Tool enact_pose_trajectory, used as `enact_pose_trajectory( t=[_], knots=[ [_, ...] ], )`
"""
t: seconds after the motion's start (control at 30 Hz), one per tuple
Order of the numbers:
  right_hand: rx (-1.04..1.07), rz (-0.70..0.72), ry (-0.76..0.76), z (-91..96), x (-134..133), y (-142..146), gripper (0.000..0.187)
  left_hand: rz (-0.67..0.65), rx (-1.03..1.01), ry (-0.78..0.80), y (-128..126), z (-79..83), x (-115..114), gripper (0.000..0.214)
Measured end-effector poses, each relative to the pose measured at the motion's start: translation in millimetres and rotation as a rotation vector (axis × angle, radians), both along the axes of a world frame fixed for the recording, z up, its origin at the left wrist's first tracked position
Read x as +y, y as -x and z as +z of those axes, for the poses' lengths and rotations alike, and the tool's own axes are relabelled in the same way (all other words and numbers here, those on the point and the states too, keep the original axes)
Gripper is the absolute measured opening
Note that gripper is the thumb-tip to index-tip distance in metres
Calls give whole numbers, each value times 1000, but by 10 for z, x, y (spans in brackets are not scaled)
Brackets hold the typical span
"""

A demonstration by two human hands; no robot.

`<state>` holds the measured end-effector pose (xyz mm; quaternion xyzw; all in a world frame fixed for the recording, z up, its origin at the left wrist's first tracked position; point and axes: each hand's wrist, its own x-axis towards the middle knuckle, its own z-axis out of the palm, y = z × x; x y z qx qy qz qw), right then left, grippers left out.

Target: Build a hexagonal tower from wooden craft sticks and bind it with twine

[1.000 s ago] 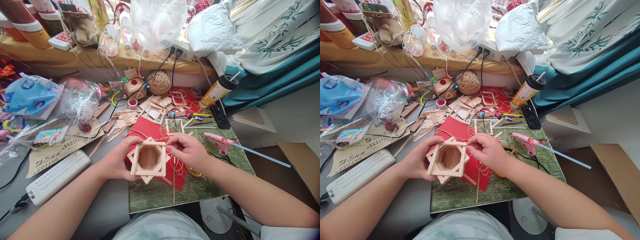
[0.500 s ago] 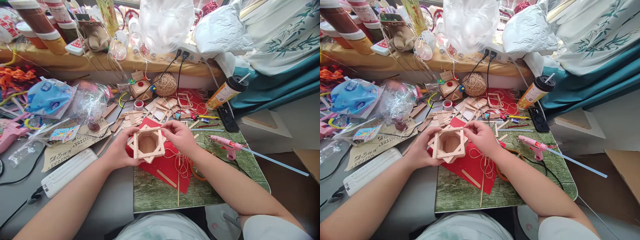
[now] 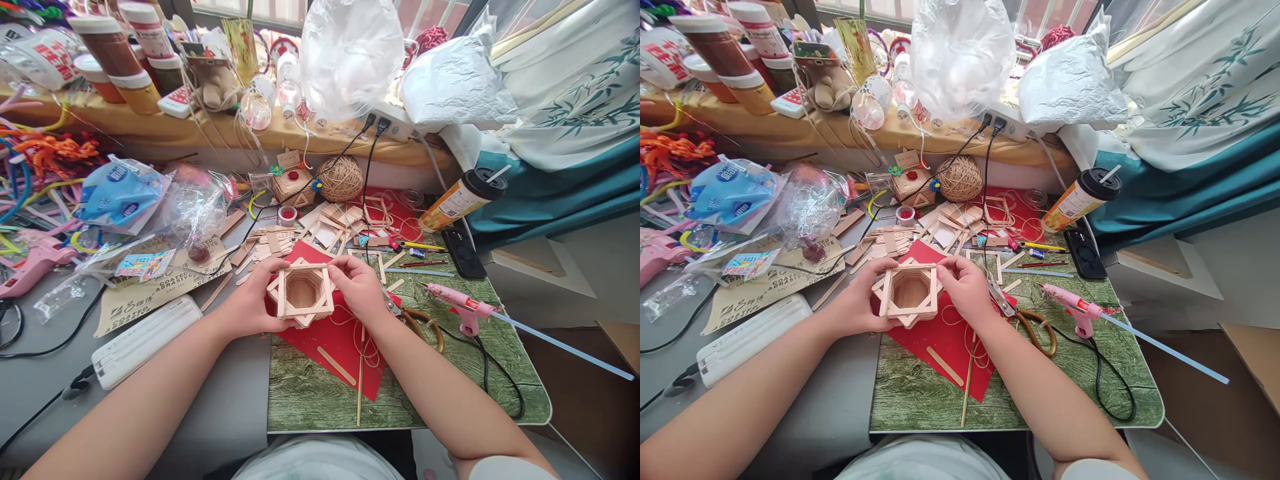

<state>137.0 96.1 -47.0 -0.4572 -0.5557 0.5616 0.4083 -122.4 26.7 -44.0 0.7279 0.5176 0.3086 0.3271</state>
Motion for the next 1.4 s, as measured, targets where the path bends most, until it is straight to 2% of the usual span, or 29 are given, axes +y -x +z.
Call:
enact_pose_trajectory(
  t=[0.2,0.4,0.67,0.77,0.93,1.2,1.4],
  knots=[
    [-64,-17,-80,-33,-43,-11,20,-55,-111,58,-5,-22,-1,103],
    [-130,-33,-142,-36,-78,-1,19,-46,-90,60,0,-7,-11,103],
    [-141,14,-158,5,-80,-6,20,-65,-82,101,22,-15,-40,115],
    [-172,6,-202,16,-79,-16,20,-85,-73,72,23,-10,-36,113],
    [-203,0,-271,18,-89,-30,20,-106,-24,-81,38,-30,-25,108],
    [-289,21,-416,81,-103,-56,13,-123,-13,-91,65,28,13,103],
    [-315,27,-452,110,-108,-43,13,-179,130,-160,151,120,45,112]
  ],
)
